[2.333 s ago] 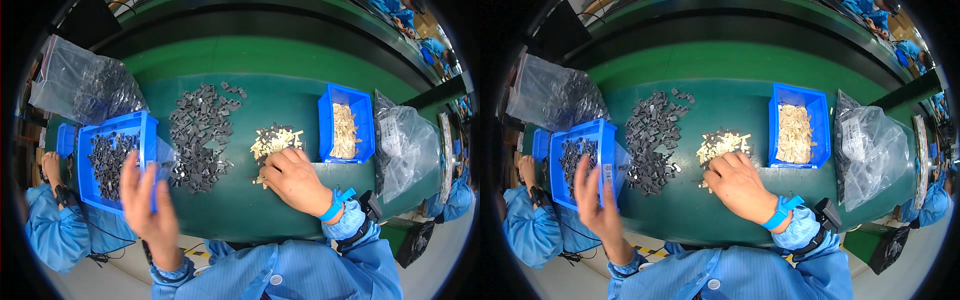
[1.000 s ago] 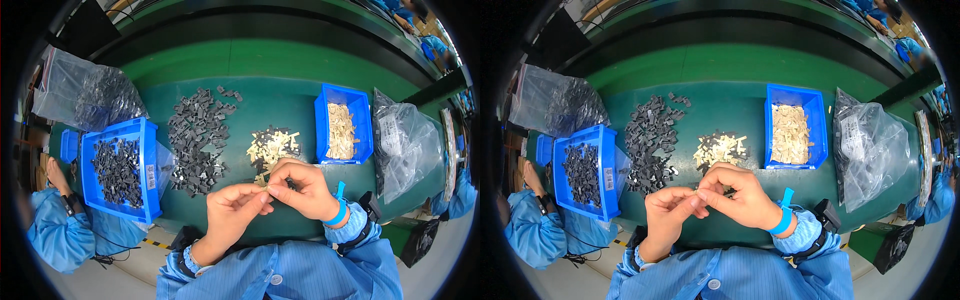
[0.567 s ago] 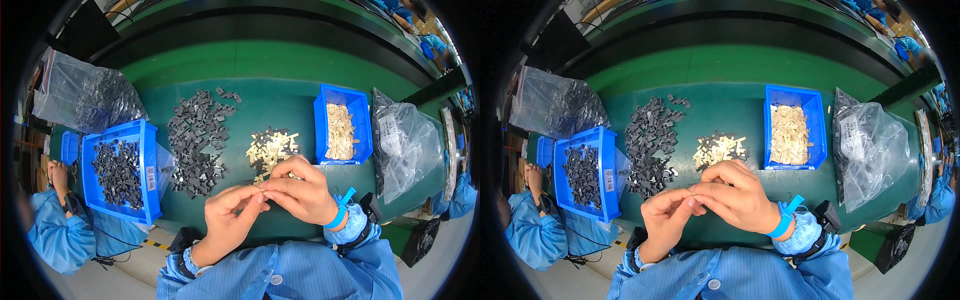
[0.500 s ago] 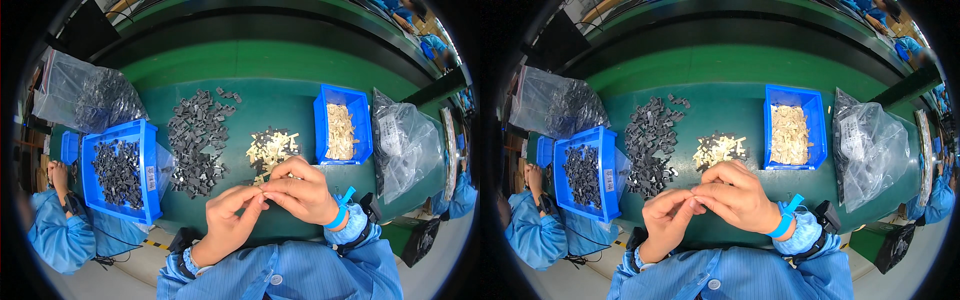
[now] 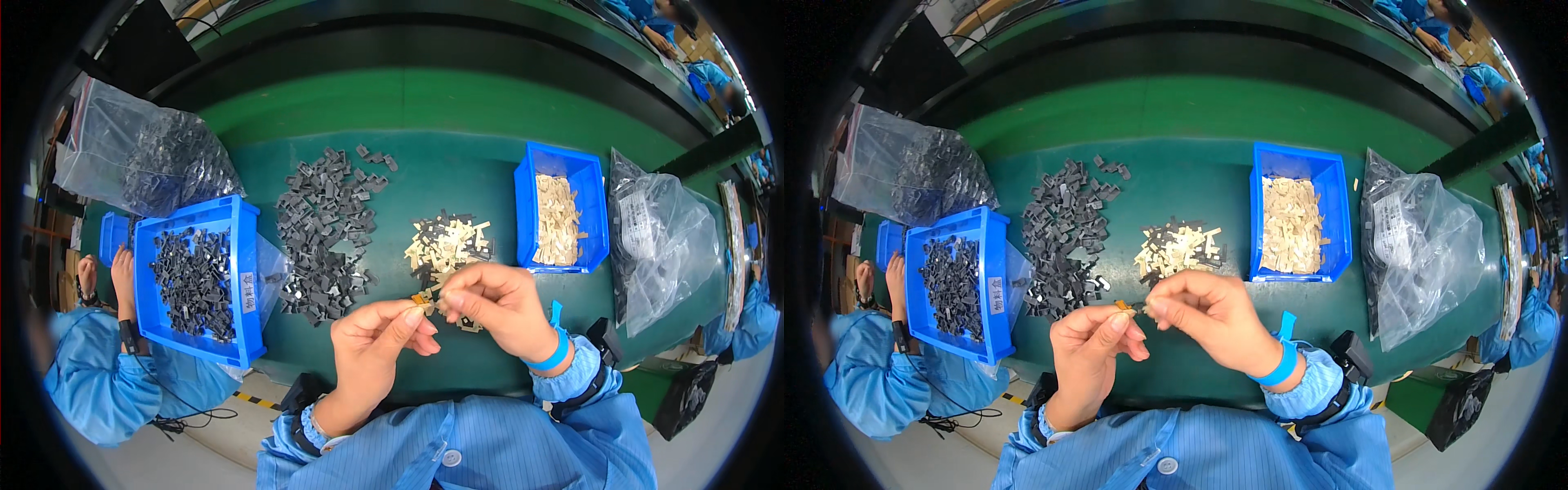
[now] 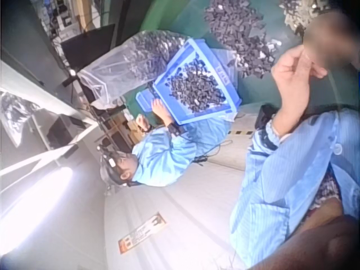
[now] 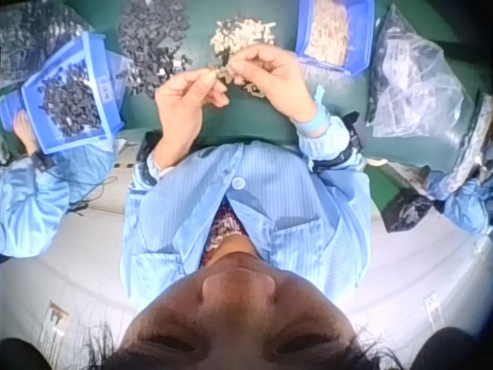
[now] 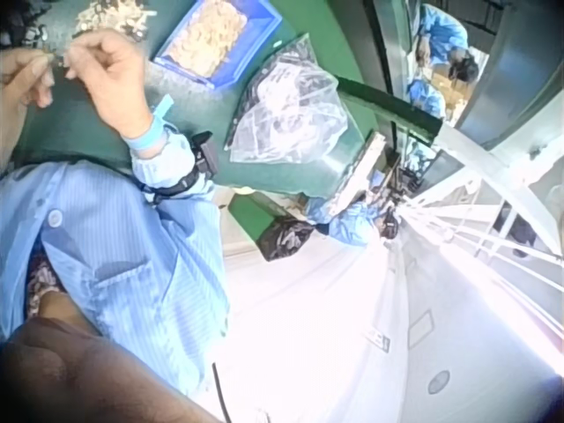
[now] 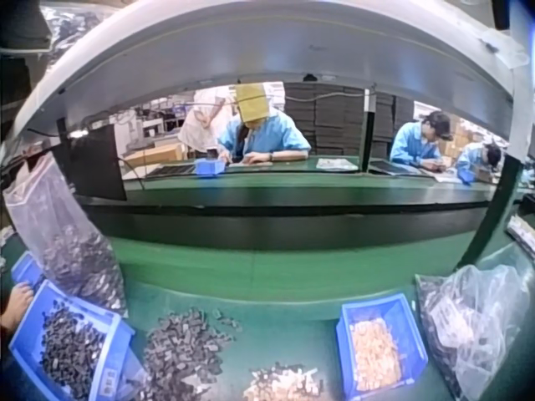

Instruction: Sorting and assembling small black and tan plastic components on a workbench.

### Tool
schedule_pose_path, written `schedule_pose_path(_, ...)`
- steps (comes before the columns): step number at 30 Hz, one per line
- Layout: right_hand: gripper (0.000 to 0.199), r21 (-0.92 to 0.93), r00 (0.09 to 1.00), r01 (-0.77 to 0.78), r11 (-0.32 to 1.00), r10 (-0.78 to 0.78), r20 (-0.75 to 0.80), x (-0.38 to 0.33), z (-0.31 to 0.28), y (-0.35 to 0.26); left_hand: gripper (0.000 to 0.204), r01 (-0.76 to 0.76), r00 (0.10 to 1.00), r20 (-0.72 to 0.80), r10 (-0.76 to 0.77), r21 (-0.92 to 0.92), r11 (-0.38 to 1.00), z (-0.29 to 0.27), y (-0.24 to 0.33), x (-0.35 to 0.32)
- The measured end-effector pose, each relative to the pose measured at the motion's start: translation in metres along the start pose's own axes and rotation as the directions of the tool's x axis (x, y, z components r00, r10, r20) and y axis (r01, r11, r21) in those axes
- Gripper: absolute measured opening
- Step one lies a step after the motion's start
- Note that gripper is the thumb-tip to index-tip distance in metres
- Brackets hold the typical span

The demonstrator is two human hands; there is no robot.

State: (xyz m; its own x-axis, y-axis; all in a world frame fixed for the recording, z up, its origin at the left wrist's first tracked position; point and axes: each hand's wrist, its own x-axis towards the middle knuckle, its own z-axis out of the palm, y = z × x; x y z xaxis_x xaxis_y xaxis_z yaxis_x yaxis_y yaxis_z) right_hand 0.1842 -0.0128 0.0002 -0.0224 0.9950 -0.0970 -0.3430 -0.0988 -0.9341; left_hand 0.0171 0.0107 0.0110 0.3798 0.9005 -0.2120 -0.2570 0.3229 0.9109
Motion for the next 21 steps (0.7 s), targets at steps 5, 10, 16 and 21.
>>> schedule_pose_path(5,0.017,-0.018,0.999,-0.051,0.999,0.052,0.015,-0.004,0.005,-0.002,0.018,0.013,1.0,-0.022,-0.014,-0.04,0.999,0.005,-0.002,0.0)
schedule_pose_path(10,0.012,-0.209,0.998,0.054,0.976,-0.061,-0.026,-0.005,0.004,0.001,0.016,0.021,1.0,-0.012,-0.021,0.04,0.999,0.007,-0.001,0.001)
schedule_pose_path(16,0.008,-0.313,0.994,0.091,0.945,-0.066,0.09,-0.003,0.002,-0.006,0.013,-0.197,0.98,0.031,0.194,0.128,0.972,-0.002,-0.005,0.007)
schedule_pose_path(21,0.01,-0.213,0.997,-0.01,0.977,0.026,0.076,-0.002,0.003,-0.009,0.013,-0.242,0.97,0.003,0.244,0.131,0.961,-0.004,-0.009,0.006)
